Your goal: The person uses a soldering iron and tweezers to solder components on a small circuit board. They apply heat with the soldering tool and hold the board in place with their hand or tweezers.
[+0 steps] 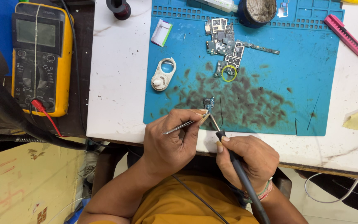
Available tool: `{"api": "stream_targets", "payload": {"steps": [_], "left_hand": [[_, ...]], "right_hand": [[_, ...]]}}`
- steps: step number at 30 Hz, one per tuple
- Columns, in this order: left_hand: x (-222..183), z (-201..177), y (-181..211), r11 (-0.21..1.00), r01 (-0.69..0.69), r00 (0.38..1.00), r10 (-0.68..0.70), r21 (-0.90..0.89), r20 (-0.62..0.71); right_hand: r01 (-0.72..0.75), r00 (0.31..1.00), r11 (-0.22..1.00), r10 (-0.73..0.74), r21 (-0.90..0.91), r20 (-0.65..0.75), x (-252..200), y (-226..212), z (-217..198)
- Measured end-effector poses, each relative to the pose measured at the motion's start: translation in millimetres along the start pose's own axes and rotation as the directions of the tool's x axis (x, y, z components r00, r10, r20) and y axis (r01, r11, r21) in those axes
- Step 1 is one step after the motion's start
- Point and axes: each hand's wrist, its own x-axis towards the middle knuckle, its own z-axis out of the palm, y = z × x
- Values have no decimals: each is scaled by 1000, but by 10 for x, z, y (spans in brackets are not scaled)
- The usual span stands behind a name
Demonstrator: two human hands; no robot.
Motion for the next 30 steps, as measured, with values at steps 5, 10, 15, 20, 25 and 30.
{"api": "stream_targets", "payload": {"steps": [5,10,15,20,25,30], "left_hand": [[1,1,0,1000,-22,1000,22,3,-12],[-4,3,10,1000,-27,999,27,-5,-17],[-41,8,11,996,56,997,-59,-66,-45],[-68,27,-10,996,17,997,-24,-89,-77],[-64,31,0,996,23,996,-30,-86,-84],[-78,37,-15,995,5,995,-15,-99,-101]], "right_hand": [[23,1000,1000,-23,-4,-1,-25,17,2],[-71,995,996,74,48,-71,-128,48,8],[-171,979,978,182,117,-89,-183,54,-17],[-226,973,974,227,19,-42,-80,-19,-100],[-134,990,990,136,-43,46,48,-134,-186],[29,989,989,-8,-143,148,81,-237,-177]]}}
